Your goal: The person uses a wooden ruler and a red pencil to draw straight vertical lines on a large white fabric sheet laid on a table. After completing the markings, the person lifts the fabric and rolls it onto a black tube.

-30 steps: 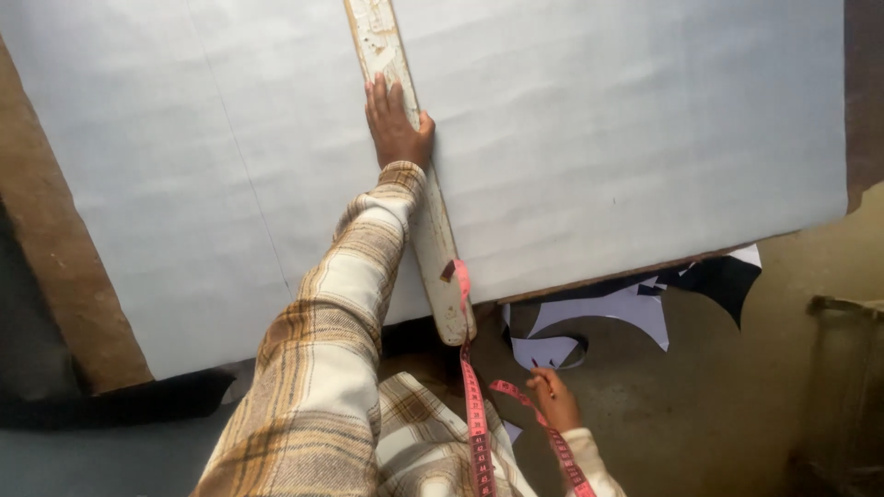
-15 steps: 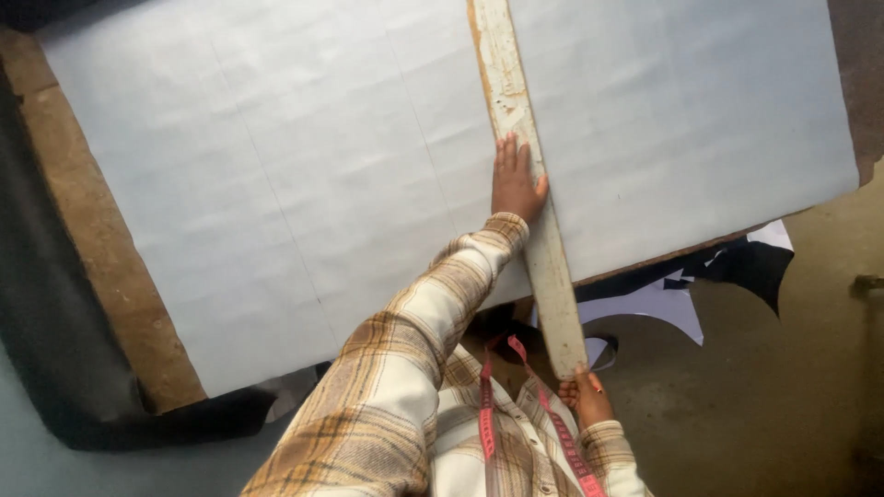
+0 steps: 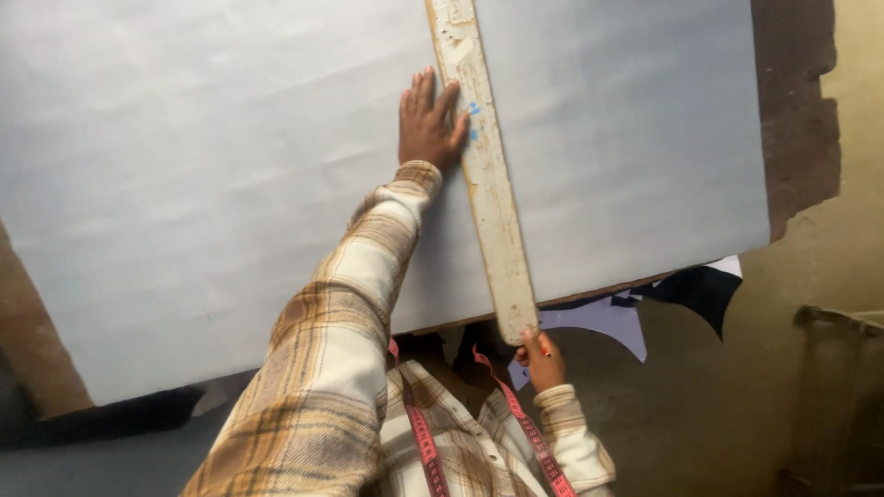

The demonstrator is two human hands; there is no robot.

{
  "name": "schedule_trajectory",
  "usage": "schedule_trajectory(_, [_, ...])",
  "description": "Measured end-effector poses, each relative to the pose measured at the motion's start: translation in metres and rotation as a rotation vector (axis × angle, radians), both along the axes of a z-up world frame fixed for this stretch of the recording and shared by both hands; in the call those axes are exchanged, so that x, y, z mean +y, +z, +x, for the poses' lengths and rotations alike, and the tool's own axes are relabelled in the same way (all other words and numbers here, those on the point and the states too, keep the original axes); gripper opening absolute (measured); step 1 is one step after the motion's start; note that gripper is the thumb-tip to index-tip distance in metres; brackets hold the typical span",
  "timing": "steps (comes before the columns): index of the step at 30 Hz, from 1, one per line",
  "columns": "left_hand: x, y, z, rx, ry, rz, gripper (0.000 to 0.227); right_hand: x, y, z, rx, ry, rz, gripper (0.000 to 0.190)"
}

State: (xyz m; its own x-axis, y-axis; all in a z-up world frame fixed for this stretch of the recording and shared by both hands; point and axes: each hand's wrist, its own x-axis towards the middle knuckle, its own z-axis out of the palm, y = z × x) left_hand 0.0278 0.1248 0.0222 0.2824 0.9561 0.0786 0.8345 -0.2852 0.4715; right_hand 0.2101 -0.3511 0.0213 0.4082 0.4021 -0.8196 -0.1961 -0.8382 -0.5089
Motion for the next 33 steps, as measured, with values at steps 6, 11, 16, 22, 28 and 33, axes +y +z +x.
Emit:
schedule_trajectory(6, [-0.005,0.003,-0.007,-0.006,-0.095,0.166,0.034,-0.017,0.016,0.029,0.206,0.013,-0.03,0.041])
schedule_trajectory(11, [-0.001,0.012,-0.009,0.055,-0.048,0.089,0.069,0.002,-0.013,0.032,0.273,-0.095,0.089,0.037])
schedule_trajectory(16, [-0.002,0.005,-0.011,0.127,-0.022,0.014,0.078,-0.006,-0.054,0.021,0.352,-0.107,0.201,0.024])
schedule_trajectory(22, [-0.004,0.005,-0.012,0.154,-0.033,-0.009,0.08,0.092,0.086,0.014,0.263,-0.056,0.011,0.037])
schedule_trajectory(28, [-0.005,0.007,-0.013,0.11,-0.055,0.085,0.071,0.064,0.088,0.028,0.151,0.147,-0.027,0.047])
schedule_trajectory(33, [-0.006,0.007,-0.013,0.124,-0.04,0.06,0.072,0.069,0.082,0.021,0.223,0.02,-0.037,0.046])
